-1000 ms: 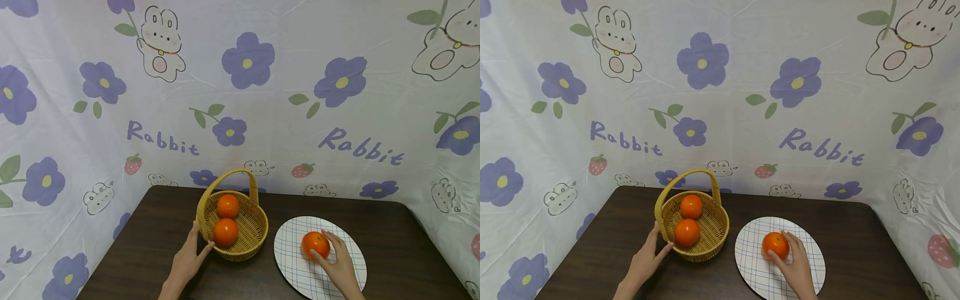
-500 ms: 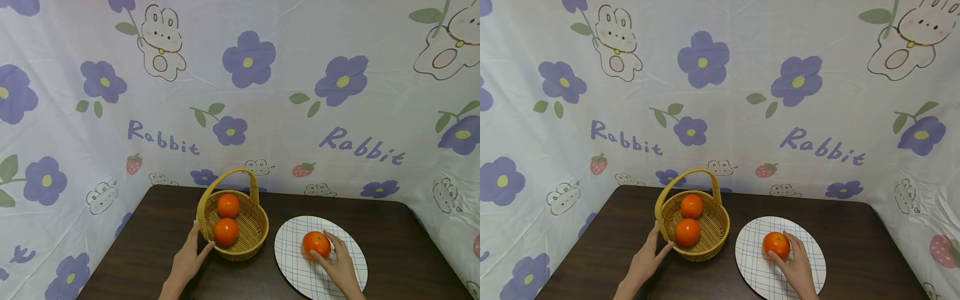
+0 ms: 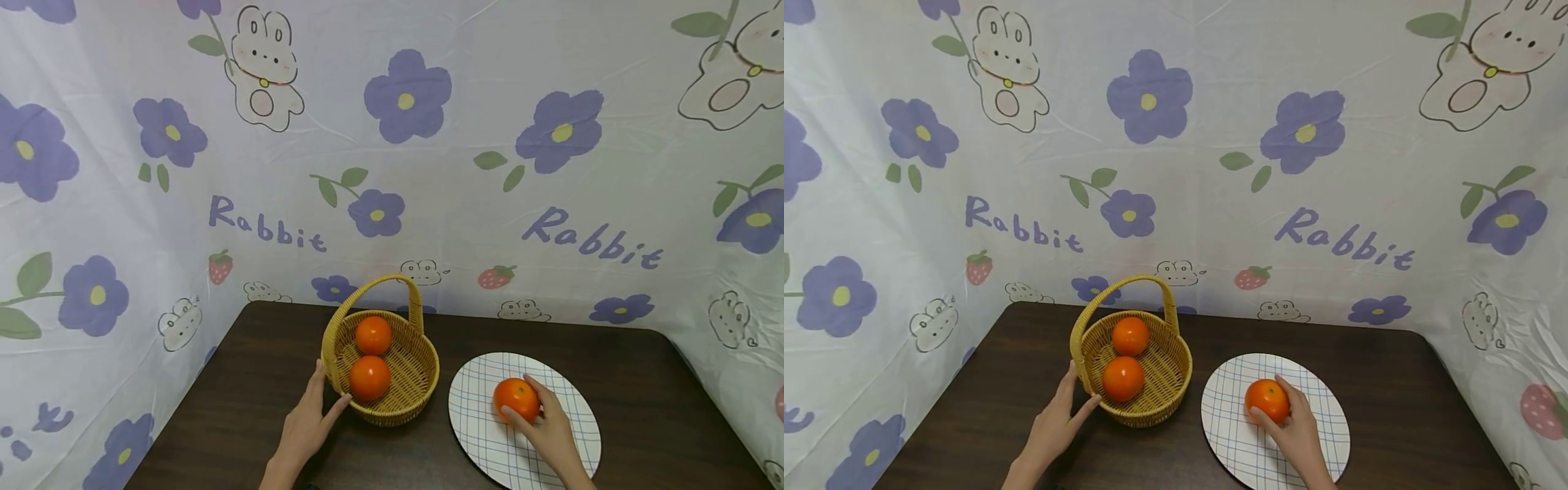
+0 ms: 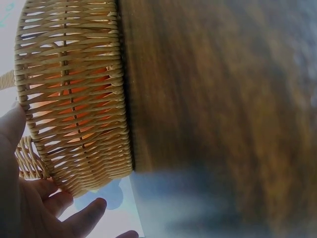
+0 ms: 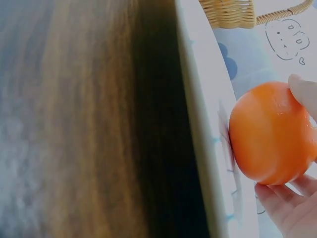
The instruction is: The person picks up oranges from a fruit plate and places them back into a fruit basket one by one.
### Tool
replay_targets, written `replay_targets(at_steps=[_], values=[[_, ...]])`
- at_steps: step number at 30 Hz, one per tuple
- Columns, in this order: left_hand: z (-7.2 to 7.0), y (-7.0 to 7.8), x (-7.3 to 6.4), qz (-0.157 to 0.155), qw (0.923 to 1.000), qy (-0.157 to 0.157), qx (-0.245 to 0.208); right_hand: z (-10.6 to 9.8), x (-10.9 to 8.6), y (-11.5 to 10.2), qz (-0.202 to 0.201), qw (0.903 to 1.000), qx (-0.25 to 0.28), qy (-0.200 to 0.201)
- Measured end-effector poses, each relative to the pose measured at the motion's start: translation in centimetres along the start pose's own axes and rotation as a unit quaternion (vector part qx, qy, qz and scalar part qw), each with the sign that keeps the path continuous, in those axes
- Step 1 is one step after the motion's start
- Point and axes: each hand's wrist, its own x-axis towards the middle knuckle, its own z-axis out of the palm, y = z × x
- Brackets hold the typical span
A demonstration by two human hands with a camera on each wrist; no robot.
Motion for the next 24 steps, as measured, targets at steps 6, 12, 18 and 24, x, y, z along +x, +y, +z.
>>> replay_targets(at_steps=[6, 12, 18, 24], values=[[0.0, -0.1, 0.0, 0.0, 1.0, 0.002, -0.001, 0.3, 0.4, -0.3, 0.014, 0.9998, 0.011, -0.009], [0.0, -0.1, 0.2, 0.0, 1.0, 0.0, 0.0, 0.5, 0.6, -1.2, 0.01, 0.9998, 0.018, -0.001], [-0.2, 0.0, 0.3, 0.003, 1.0, 0.003, 0.006, 0.8, 0.9, -2.6, -0.005, 0.9997, 0.022, 0.005], [-0.2, 0.2, 0.3, -0.007, 1.0, -0.005, 0.0, 1.2, 1.4, -3.4, -0.017, 0.9996, 0.023, 0.006]])
